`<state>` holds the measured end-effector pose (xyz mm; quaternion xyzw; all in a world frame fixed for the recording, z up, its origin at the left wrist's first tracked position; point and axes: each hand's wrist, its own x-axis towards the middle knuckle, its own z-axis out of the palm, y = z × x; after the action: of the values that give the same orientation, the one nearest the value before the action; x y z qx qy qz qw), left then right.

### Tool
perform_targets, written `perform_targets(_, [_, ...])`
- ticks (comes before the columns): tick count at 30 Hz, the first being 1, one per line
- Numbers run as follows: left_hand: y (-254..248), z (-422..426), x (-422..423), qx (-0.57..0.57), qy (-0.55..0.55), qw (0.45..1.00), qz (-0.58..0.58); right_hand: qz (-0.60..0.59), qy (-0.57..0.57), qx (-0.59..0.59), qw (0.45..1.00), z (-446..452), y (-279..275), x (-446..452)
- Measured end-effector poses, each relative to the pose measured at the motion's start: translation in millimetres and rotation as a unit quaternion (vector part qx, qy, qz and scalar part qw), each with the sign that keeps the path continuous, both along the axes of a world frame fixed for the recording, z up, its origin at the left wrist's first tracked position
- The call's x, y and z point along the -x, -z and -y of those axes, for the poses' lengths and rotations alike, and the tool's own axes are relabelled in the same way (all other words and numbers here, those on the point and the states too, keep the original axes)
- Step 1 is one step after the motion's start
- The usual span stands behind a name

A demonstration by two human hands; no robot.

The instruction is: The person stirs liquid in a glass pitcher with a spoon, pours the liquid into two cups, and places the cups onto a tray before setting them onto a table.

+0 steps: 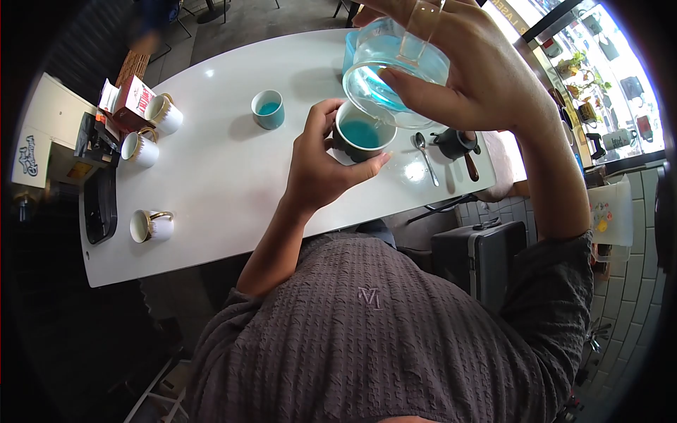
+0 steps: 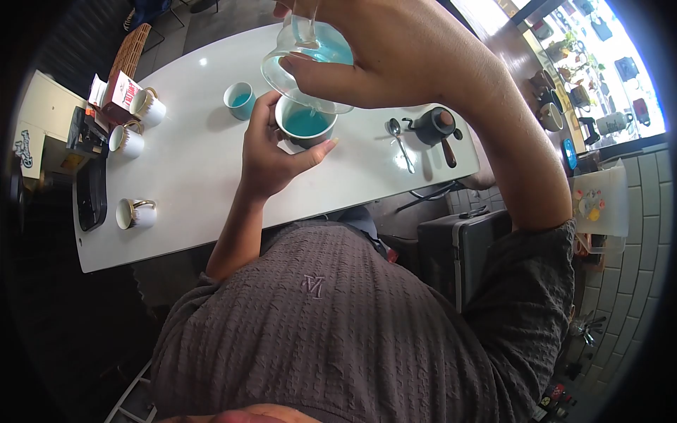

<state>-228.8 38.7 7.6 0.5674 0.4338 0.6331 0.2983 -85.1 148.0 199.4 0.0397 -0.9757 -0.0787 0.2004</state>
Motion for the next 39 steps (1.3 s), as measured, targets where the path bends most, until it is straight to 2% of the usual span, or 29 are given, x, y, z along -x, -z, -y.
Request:
perform_targets(2, [0, 0, 1, -0.003, 0.000, 1.000, 0.001, 0.032, 0.041, 0.008, 0.999, 2, -2, 1])
perform_targets(5, [0, -1, 3, -0.005, -0.002, 1.000, -0.001, 0.006, 0.007, -0.037, 0.999, -7, 3, 5])
perform_targets(11, [0, -1, 5, -0.007, -0.010, 1.000, -0.002, 0.012, 0.003, -0.026, 1.000, -9, 3, 9])
perform_targets(14, [-1, 0, 6, -0.011, -0.019, 1.000, -0.014, -0.012, -0.033, -0.047, 0.998, -13, 5, 10])
perform_targets(20, [2, -1, 10, -0.021, -0.031, 0.999, -0.025, 0.023, 0.007, -0.016, 1.000, -11, 2, 15])
perform_targets(26, [3, -3, 11, -0.019, -0.035, 0.999, -0.020, 0.024, -0.015, -0.002, 1.000, -16, 4, 18])
perform_targets(32, [4, -6, 9, -0.031, -0.038, 0.999, -0.022, 0.000, -0.036, 0.075, 0.997, -21, 11, 18])
perform_targets(35, [6, -9, 7, -0.032, -0.032, 0.999, -0.019, -0.010, -0.044, -0.024, 0.999, -23, 5, 16])
perform_targets(39, [5, -12, 5, -0.027, -0.031, 0.999, -0.015, -0.009, -0.052, -0.044, 0.998, -24, 3, 12])
